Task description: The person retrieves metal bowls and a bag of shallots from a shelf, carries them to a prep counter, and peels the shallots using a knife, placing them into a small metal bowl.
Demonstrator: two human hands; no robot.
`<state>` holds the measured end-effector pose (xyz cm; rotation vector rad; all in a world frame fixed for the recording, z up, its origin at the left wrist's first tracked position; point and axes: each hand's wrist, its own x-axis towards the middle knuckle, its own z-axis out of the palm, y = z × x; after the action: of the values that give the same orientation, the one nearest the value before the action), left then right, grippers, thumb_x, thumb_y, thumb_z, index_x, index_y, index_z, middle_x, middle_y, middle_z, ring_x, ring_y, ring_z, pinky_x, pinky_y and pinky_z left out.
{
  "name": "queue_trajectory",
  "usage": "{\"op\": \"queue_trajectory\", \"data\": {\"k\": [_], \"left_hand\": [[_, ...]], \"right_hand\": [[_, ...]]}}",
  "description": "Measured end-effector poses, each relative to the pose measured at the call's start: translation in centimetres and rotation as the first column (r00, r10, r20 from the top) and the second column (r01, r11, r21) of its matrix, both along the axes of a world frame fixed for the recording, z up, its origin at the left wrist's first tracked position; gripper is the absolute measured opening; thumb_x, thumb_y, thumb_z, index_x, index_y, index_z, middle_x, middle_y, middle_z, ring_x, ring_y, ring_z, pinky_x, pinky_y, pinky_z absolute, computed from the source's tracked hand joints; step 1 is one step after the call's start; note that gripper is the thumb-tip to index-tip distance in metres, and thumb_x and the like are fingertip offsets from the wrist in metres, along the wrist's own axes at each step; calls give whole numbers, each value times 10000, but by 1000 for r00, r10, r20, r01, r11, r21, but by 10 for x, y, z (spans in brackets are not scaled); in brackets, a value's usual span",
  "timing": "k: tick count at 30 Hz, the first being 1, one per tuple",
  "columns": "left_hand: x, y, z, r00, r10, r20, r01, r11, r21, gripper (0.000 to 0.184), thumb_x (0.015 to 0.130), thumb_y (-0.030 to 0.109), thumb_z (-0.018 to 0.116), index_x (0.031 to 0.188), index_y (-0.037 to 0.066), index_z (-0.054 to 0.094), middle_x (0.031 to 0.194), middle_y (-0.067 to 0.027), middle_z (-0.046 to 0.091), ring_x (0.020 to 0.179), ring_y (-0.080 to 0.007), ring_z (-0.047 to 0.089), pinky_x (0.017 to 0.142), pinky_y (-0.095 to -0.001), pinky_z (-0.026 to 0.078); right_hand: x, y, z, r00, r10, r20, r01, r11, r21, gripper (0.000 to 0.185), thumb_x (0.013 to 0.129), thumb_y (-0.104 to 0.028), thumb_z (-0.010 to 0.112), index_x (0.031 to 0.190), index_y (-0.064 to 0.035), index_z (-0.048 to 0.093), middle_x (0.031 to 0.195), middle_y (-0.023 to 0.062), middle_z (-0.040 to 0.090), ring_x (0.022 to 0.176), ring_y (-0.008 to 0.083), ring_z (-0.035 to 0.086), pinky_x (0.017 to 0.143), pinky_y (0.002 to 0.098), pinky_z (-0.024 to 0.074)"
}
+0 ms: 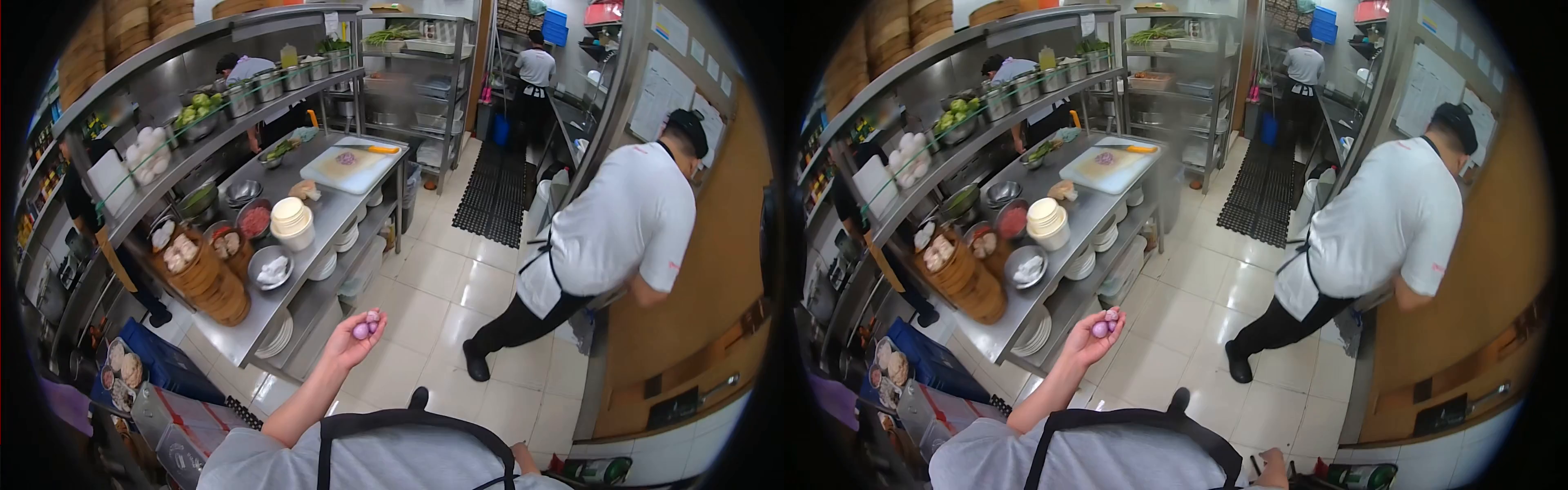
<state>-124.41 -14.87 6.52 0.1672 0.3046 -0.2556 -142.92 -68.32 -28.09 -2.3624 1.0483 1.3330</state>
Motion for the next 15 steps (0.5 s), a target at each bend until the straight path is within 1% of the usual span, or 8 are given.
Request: {"op": "queue_trajectory", "data": {"k": [2, 4, 6, 7, 8, 9, 11, 15], "left_hand": [[53, -7, -3, 1000, 3, 0, -3, 1000, 6, 268, 818, 17, 480, 1055, -98, 433, 1026, -193, 495, 1016, -299, 500, 902, -366, 449], [88, -9, -13, 997, 12, -73, -15, 999, -40, 276, 817, 20, 479, 1063, -96, 429, 1029, -192, 494, 1019, -297, 498, 899, -366, 448], [122, -9, -7, 996, 37, -83, -37, 999, -5, 278, 816, 21, 481, 1063, -96, 428, 1029, -193, 493, 1019, -297, 498, 899, -366, 448], [138, -7, -5, 994, 60, -92, -58, 998, 21, 280, 815, 23, 482, 1063, -96, 428, 1029, -193, 493, 1018, -297, 498, 899, -366, 448], [155, 1, -8, 993, 72, -92, -72, 997, 5, 272, 812, 23, 487, 1050, -99, 441, 1036, -196, 491, 1013, -299, 499, 898, -365, 448], [170, 9, -8, 992, 81, -101, -81, 997, 2, 272, 812, 23, 487, 1050, -99, 441, 1036, -196, 491, 1013, -299, 499, 898, -365, 448], [201, 24, -8, 971, 209, -118, -204, 978, 52, 256, 811, 24, 489, 1030, -104, 456, 1041, -197, 491, 1011, -298, 500, 892, -368, 452], [267, 67, -24, 961, 257, -105, -255, 966, 28, 233, 808, 11, 482, 1005, -113, 465, 992, -179, 511, 989, -295, 513, 877, -376, 465]], "right_hand": [[53, -20, -67, 985, 113, -132, -114, 993, 2, 416, 758, -466, 543, 672, -72, 648, 680, 91, 630, 605, 215, 602, 657, 362, 482], [136, 13, 11, 900, 428, 80, -435, 896, 96, 418, 740, -467, 565, 671, -63, 647, 679, 94, 634, 662, 225, 615, 691, 352, 482], [237, 36, -21, 865, 495, 82, -502, 860, 96, 414, 729, -462, 572, 754, -58, 658, 773, 117, 646, 765, 262, 621, 748, 365, 474], [280, 48, -32, 809, 529, 255, -554, 832, 34, 397, 726, -423, 566, 864, -61, 652, 911, 144, 630, 876, 303, 597, 793, 381, 458], [330, 84, 25, 815, 495, 302, -537, 840, 74, 386, 728, -366, 546, 951, -63, 629, 998, 167, 595, 924, 332, 572, 802, 395, 453], [369, 106, 37, 653, 511, 559, -635, 771, 38, 445, 746, -456, 515, 850, -44, 647, 862, 157, 625, 830, 298, 600, 757, 377, 462], [454, 146, 63, 576, 399, 714, -665, 737, 125, 365, 729, -371, 583, 930, -72, 635, 882, 163, 620, 849, 312, 594, 744, 379, 467], [591, 211, 100, 609, 243, 755, -578, 788, 212, 384, 721, -351, 618, 1007, -96, 611, 933, 185, 612, 904, 321, 576, 807, 375, 447]]}}
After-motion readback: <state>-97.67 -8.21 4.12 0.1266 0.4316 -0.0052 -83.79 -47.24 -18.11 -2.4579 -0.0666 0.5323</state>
